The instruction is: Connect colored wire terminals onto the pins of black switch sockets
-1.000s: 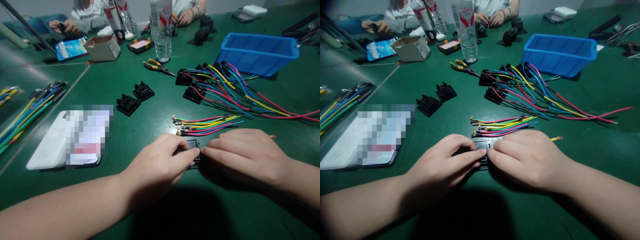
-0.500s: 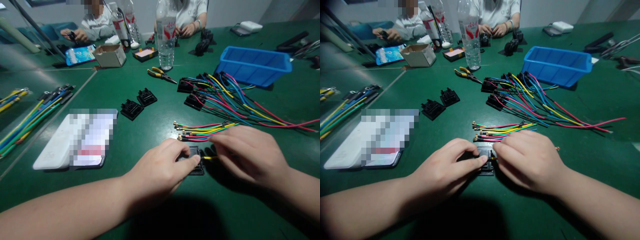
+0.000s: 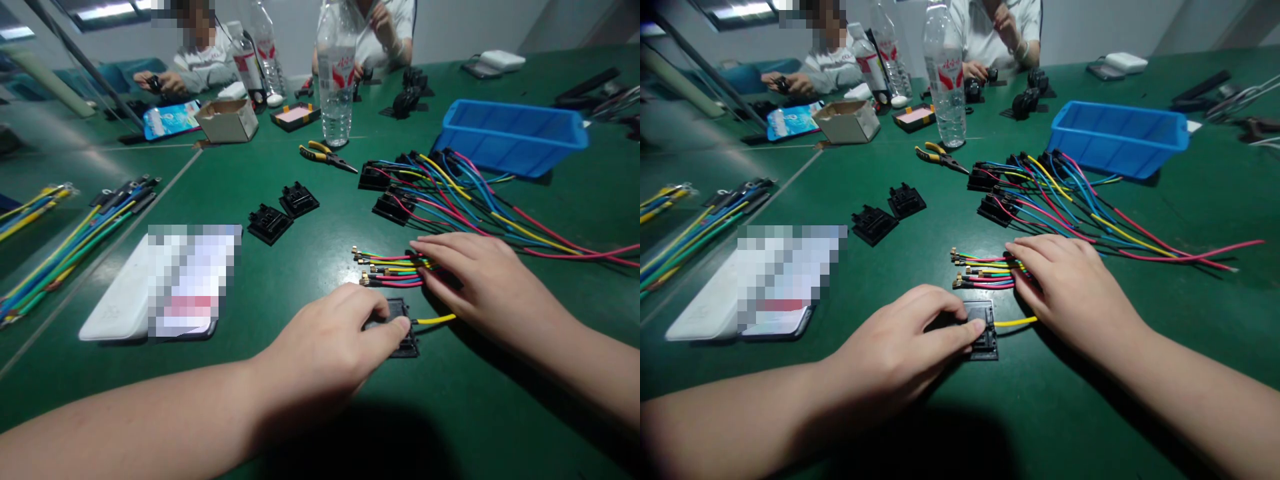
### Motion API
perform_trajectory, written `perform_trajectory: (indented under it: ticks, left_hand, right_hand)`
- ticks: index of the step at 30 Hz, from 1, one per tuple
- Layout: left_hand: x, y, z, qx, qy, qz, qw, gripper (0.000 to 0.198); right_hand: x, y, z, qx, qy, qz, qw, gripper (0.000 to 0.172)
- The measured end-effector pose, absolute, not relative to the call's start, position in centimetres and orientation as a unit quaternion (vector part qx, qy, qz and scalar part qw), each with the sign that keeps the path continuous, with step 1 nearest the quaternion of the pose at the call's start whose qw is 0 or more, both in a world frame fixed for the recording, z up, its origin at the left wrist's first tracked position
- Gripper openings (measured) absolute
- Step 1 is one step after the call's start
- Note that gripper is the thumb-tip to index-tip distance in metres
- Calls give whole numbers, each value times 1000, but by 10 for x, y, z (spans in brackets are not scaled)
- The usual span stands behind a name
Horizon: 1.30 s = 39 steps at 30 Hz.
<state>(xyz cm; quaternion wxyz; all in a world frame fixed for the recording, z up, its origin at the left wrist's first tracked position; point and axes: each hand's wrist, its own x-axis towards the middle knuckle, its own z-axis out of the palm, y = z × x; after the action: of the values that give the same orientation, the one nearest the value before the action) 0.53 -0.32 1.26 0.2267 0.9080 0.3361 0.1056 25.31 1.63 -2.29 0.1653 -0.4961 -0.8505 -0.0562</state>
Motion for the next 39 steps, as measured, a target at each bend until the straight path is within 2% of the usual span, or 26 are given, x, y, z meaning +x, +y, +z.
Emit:
perform_trajectory:
  ticks: [9,17,27,35,39]
  left_hand:
    - [0,-1,9,945,264,140,130,28]
    - [-1,1,-4,944,237,195,124,26]
    - [-2,0,-4,940,248,207,109,21]
    - [-3,0,-4,927,237,274,94,22]
    - [-2,1,-2,928,252,258,94,22]
  right_hand:
    - [253,18,-25,-470,-862,12,190,19]
    - [248,14,-15,-430,-872,-29,233,14]
    - [245,0,-8,-385,-884,-59,257,16]
    - [244,-3,-6,-411,-870,-75,261,17]
    - [244,-2,-5,-415,-870,-73,258,16]
